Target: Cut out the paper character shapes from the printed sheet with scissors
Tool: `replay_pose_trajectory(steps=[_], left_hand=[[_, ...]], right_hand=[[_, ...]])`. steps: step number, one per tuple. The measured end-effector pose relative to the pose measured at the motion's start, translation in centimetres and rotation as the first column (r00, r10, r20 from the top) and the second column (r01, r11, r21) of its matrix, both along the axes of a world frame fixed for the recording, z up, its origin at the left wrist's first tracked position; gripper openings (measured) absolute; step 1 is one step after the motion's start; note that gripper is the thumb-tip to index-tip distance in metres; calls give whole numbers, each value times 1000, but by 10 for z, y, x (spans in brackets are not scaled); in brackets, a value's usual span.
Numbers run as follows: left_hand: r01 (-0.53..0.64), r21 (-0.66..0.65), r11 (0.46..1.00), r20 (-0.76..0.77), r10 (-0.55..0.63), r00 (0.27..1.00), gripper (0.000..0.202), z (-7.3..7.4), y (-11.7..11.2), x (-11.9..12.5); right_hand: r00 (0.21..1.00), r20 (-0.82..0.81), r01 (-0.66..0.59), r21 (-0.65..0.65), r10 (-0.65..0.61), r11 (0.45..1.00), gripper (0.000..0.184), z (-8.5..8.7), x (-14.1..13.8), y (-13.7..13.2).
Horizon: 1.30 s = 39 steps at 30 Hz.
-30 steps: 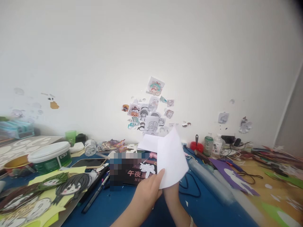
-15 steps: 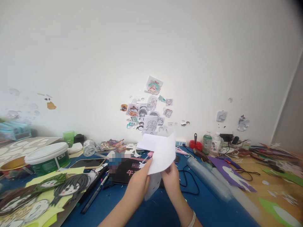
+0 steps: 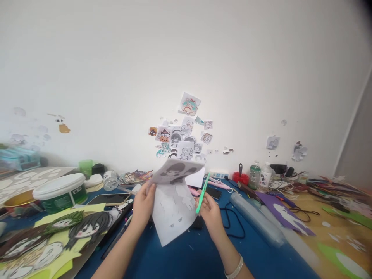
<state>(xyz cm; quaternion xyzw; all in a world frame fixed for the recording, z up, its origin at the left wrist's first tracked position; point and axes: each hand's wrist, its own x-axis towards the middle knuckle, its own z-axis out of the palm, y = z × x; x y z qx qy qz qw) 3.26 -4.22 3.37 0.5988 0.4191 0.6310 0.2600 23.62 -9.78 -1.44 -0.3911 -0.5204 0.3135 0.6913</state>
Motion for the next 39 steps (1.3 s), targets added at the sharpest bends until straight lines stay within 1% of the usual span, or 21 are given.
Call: replay_pose_trajectory(steps=[2,3,6,9,11,13,15,17,19,23,26,31,35,39], left_hand=[[24,-36,999,160,-18,987,40,0,5,-8],[30,-50,998,243,-17,970,42,1,7,-12],[31,-57,998,452,-2,892,42,5,14,-25],[18,-16,1000,584,-5,811,37,9,20,-37],[-1,-3,1000,630,3,777,35,10,24,-44],[-13,-17,1000,652,21,758,32,11,26,-49],[-15,-37,999,665,36,746,28,11,26,-52],[6,-47,999,678,27,735,23,12,25,-52],[47,-54,997,686,3,728,19,12,24,-50],[107,-97,989,648,-19,762,16,9,26,-45],[127,-107,986,624,-33,781,16,4,30,-44],[155,-92,984,598,-70,798,21,-4,37,-44],[174,-70,982,602,-97,793,21,-4,36,-45],[167,-59,984,603,-98,792,18,0,33,-45]], right_hand=[[987,-10,-159,-3,159,987,52,0,0,-4],[970,0,-243,-7,243,970,52,1,1,-6],[889,52,-454,-34,455,890,54,0,4,-12],[800,113,-580,-109,589,808,59,1,9,-15],[757,156,-604,-205,635,770,59,3,12,-17],[740,192,-584,-293,645,757,54,4,14,-17],[734,208,-569,-331,647,753,53,6,15,-18],[725,210,-581,-324,656,747,55,6,15,-18],[731,203,-591,-289,651,753,57,5,14,-18],[767,177,-580,-220,617,784,60,6,14,-20],[784,174,-555,-233,596,798,57,9,13,-21],[774,186,-566,-225,605,793,54,11,11,-23],[783,181,-557,-221,595,801,51,10,10,-22],[787,192,-538,-251,586,805,48,10,11,-22]])
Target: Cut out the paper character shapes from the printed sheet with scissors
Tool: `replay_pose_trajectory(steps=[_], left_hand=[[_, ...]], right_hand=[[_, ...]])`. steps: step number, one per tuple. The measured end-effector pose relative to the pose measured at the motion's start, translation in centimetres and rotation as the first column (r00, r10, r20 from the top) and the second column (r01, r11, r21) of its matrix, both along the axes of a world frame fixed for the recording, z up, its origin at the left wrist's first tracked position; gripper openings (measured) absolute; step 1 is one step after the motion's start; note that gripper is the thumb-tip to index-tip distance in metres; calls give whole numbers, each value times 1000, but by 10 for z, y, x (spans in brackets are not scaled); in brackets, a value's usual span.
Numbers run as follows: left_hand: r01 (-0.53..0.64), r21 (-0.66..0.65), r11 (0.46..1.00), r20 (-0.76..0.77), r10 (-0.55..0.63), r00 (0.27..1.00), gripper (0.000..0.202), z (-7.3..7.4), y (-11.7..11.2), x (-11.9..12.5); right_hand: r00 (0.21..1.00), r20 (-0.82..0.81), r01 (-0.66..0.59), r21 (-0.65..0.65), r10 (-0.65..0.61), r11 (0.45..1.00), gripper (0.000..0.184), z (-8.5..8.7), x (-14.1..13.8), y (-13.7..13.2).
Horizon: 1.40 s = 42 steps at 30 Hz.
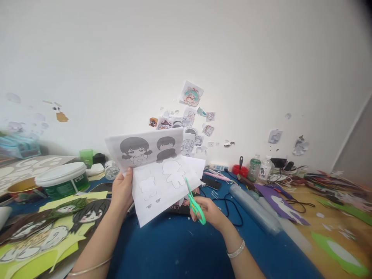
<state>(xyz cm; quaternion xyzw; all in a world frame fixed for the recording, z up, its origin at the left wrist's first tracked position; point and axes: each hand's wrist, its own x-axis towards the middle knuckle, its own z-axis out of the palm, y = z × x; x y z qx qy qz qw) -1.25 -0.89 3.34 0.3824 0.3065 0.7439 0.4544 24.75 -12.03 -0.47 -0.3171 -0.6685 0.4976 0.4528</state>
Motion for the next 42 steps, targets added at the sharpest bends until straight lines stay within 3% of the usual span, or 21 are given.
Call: replay_pose_trajectory(steps=[13,26,42], left_hand=[[-60,-61,996,-11,59,998,11,7,-8,0],[-63,-56,996,17,65,998,11,11,-10,2],[-89,-17,996,-20,89,996,23,1,-1,-1]], right_hand=[[994,65,86,-12,-85,996,44,4,-3,-2],[995,54,83,24,-84,996,42,1,-3,0],[992,60,108,27,-109,994,38,2,-6,0]])
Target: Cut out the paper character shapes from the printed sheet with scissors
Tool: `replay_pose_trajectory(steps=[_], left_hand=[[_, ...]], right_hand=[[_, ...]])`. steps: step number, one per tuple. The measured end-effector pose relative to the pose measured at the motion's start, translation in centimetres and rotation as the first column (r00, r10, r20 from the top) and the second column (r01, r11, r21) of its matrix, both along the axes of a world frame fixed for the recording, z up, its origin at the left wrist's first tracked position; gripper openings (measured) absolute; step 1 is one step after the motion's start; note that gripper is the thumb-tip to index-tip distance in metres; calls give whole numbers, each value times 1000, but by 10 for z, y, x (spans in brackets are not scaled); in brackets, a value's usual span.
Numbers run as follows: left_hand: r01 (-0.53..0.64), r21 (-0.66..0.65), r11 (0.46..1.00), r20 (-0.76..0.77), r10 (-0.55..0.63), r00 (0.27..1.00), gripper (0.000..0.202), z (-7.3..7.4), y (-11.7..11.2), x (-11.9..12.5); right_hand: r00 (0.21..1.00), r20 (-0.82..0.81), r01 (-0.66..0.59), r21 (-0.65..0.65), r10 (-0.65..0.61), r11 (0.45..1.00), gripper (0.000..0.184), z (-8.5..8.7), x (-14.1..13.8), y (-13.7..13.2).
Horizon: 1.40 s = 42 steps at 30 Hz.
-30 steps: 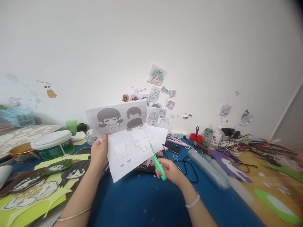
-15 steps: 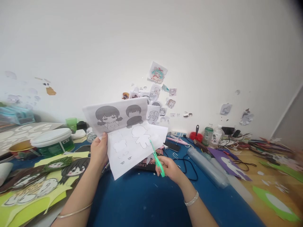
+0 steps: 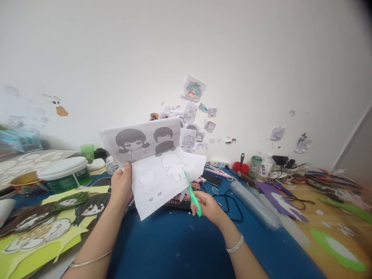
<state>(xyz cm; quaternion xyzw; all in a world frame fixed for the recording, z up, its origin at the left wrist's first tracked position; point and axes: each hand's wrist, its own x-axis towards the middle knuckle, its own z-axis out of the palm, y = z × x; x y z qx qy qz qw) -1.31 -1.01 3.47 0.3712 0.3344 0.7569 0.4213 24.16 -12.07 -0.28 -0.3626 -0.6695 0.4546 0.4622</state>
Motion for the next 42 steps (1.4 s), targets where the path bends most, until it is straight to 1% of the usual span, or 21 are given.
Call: replay_pose_trajectory(steps=[3,6,9,13,18,22,24,28,31,35,38,42], left_hand=[[-3,-7,1000,4,3,1000,20,3,-4,1],[-27,-39,999,-29,26,999,20,8,-10,1],[-39,-68,997,-70,35,997,20,10,-12,2],[-8,-61,998,-56,5,998,18,10,-12,4],[6,-62,998,-57,-10,998,17,9,-13,5],[3,-64,998,-56,-7,998,16,10,-13,5],[28,-54,998,-52,-30,998,16,10,-14,5],[80,-92,993,-58,-86,995,16,12,-16,7],[100,-95,990,-85,-108,991,18,11,-16,10],[102,-99,990,-106,-112,988,18,8,-14,11],[128,-93,987,-103,-137,985,18,6,-13,10],[143,-73,987,-89,-149,985,19,7,-15,11]], right_hand=[[1000,-12,-4,9,5,1000,38,-2,1,1],[1000,-12,-8,12,8,1000,40,-3,2,1],[999,-21,-27,8,28,1000,46,-2,2,0],[997,-63,-43,19,44,999,54,0,0,0],[997,-56,-49,10,49,999,52,-1,1,1],[994,-71,-87,18,88,996,52,-2,3,1],[990,-84,-115,19,116,993,52,-3,4,1],[985,-86,-150,20,152,988,51,-4,4,1],[987,-76,-140,41,143,989,47,-3,3,0],[993,-55,-101,56,104,993,50,-1,2,-1],[994,-58,-89,65,93,994,51,0,1,-1],[992,-80,-89,65,94,994,49,2,0,-1]])
